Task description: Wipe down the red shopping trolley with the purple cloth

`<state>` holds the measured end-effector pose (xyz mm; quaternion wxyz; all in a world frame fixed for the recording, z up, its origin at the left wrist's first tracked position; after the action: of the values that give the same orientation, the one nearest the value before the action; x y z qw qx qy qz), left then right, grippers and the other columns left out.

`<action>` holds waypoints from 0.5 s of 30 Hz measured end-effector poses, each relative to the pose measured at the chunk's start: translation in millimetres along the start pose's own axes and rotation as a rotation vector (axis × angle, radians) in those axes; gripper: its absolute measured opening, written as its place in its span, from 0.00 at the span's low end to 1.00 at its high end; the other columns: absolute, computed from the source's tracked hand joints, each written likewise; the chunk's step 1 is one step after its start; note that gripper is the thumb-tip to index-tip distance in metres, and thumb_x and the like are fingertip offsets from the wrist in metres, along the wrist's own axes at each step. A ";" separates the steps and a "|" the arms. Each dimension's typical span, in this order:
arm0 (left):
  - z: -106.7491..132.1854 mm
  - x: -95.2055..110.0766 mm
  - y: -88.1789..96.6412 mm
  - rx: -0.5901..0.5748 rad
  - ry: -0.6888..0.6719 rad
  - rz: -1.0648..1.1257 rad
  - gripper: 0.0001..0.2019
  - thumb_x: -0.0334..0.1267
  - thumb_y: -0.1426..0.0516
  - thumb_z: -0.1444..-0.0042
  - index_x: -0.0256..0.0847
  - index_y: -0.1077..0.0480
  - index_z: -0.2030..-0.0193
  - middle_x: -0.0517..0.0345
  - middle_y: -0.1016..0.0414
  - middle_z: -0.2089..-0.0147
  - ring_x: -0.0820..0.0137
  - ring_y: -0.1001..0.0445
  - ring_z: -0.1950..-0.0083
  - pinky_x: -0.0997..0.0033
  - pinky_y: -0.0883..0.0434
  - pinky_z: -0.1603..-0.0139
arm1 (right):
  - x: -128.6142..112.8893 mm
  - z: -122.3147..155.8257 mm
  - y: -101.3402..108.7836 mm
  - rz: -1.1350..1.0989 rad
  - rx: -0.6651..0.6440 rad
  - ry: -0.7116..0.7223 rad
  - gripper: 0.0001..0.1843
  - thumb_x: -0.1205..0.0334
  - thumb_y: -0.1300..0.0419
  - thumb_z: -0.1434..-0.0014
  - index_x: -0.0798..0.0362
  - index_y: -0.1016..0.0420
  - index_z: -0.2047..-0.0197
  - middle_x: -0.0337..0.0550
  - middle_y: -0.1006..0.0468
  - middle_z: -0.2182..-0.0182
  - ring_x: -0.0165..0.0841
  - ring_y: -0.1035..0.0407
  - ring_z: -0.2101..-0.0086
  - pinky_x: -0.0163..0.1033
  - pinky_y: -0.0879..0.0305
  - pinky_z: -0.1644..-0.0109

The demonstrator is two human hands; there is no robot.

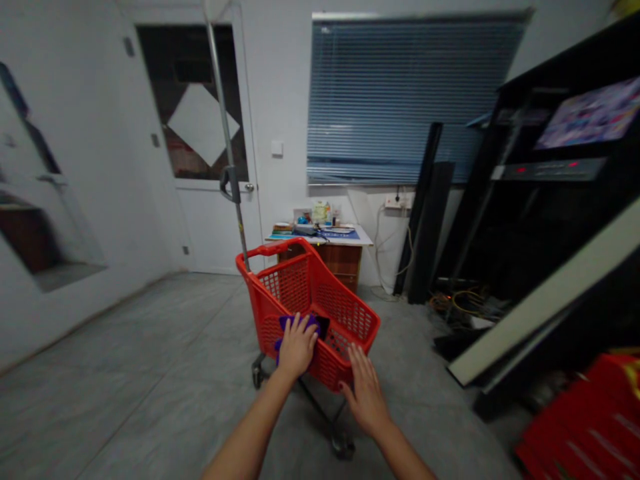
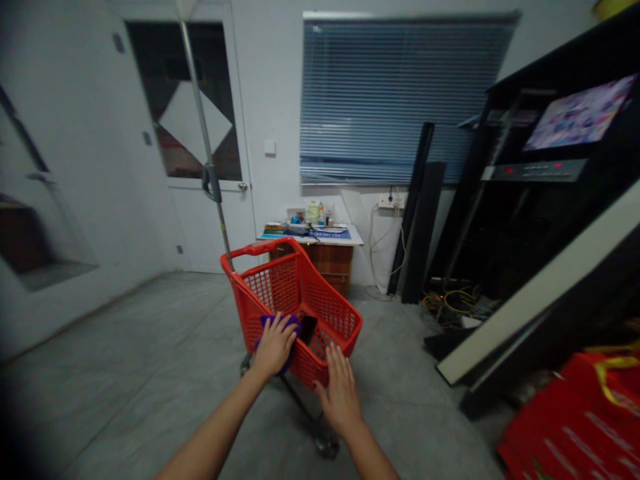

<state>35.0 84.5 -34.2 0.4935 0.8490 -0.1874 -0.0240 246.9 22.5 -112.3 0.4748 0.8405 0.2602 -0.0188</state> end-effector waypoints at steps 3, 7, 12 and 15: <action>17.7 32.2 -9.9 0.006 -0.090 0.058 0.16 0.41 0.53 0.32 0.49 0.28 0.45 0.57 0.32 0.35 0.56 0.45 0.28 0.41 0.45 0.30 | -6.6 -2.1 -4.9 -0.007 -0.020 -0.004 0.40 0.49 0.51 0.32 0.49 0.68 0.26 0.49 0.52 0.29 0.43 0.58 0.31 0.55 0.50 0.31; 28.0 44.5 -13.2 -0.015 -0.200 0.087 0.16 0.42 0.52 0.32 0.51 0.29 0.43 0.59 0.34 0.33 0.58 0.45 0.28 0.43 0.46 0.30 | -10.0 -3.7 -4.9 0.000 -0.043 -0.005 0.40 0.47 0.51 0.32 0.50 0.67 0.26 0.48 0.52 0.29 0.42 0.59 0.31 0.55 0.51 0.31; 2.6 -6.0 1.5 -0.010 -0.057 0.009 0.17 0.44 0.54 0.31 0.51 0.30 0.42 0.58 0.33 0.34 0.56 0.43 0.29 0.42 0.45 0.30 | -13.0 -4.3 -3.6 -0.006 -0.061 -0.006 0.39 0.48 0.53 0.32 0.50 0.68 0.26 0.48 0.52 0.29 0.41 0.58 0.31 0.54 0.51 0.30; -6.7 -23.8 7.6 0.006 0.002 -0.030 0.18 0.42 0.55 0.31 0.48 0.29 0.43 0.55 0.31 0.35 0.55 0.43 0.29 0.41 0.45 0.31 | -9.4 -8.1 -4.4 -0.020 -0.073 0.040 0.37 0.48 0.54 0.31 0.49 0.65 0.26 0.47 0.50 0.29 0.40 0.56 0.31 0.54 0.51 0.30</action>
<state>12.3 94.9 -27.7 0.4907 0.8532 -0.1744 -0.0300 235.1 26.9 -108.7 0.4998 0.8201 0.2786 0.0024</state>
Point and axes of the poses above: each hand's wrist, its own z-axis away from the middle knuckle, its own y-axis out of the back of the hand, x = y × z, the point moved 1 cm from there along -z, towards the middle knuckle
